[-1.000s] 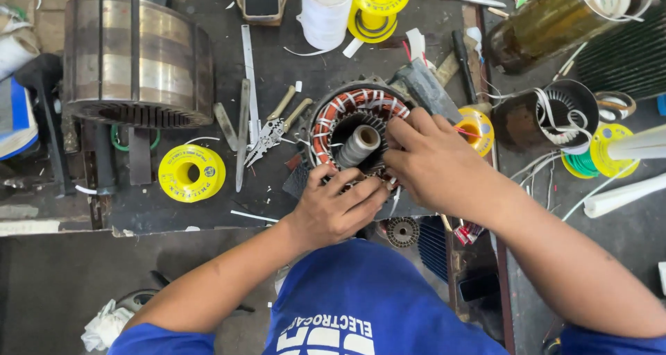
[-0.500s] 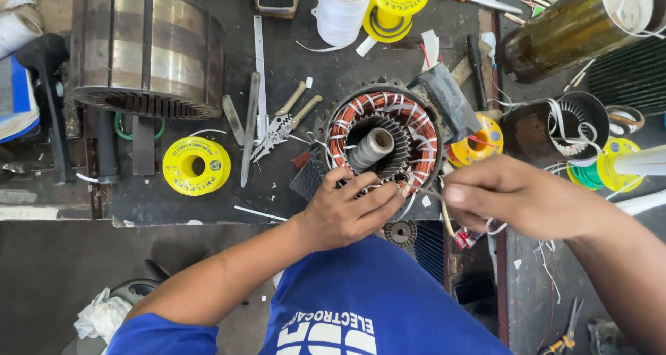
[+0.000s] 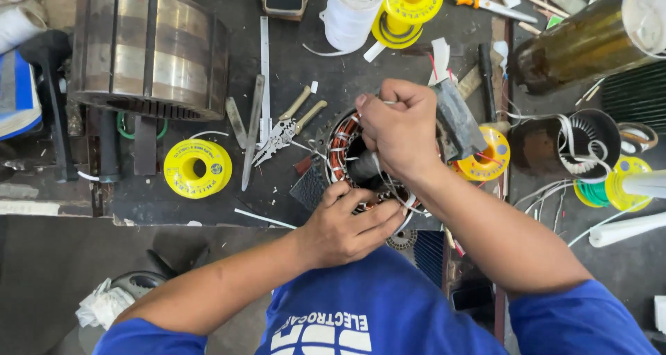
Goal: A person is winding and shaping copper coils into the slots of a motor stator on a workbench.
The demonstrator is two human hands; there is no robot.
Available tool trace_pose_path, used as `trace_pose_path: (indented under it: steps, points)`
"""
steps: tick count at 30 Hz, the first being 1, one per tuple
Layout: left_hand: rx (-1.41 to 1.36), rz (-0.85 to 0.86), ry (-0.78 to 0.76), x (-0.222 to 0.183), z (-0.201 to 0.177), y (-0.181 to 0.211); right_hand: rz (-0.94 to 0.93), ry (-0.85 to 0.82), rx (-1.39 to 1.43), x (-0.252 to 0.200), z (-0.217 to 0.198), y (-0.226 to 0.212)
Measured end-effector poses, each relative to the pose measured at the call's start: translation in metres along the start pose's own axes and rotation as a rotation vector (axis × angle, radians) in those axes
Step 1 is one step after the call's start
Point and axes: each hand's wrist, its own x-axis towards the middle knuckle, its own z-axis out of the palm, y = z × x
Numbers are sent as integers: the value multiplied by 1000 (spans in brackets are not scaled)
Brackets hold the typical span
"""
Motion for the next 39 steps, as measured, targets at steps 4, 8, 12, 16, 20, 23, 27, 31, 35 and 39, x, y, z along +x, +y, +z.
trace_pose_path:
  steps: [4, 8, 12, 16, 20, 23, 27, 31, 35, 39]
  points:
    - [7, -13, 7, 1, 1, 2, -91, 103, -79, 1, 4, 1]
    - [-3, 9, 16, -2, 2, 1, -128, 113, -56, 1, 0, 3]
    - [-79, -56, 9, -5, 2, 0, -144, 105, -23, -5, -8, -10]
    - [-60, -79, 13, -10, 4, 1, -231, -19, 35, -36, -29, -45]
    - [63, 11, -158, -5, -14, -4, -102, -87, -105, -116, -55, -96]
    - [61, 3, -157, -6, -15, -6, -168, -73, 8, -161, -89, -94]
    - [85, -75, -72, -28, -6, -6, -23, 196, -26, -205, -131, -58]
    - [161, -242, -2, -49, 1, 4, 330, 401, 219, -233, -176, 13]
    - [139, -219, -35, -50, -20, 25, 416, 326, 290, -213, -189, 51]
    - [-331, -68, -270, -5, -37, 45, 389, 214, 267, -190, -197, 68]
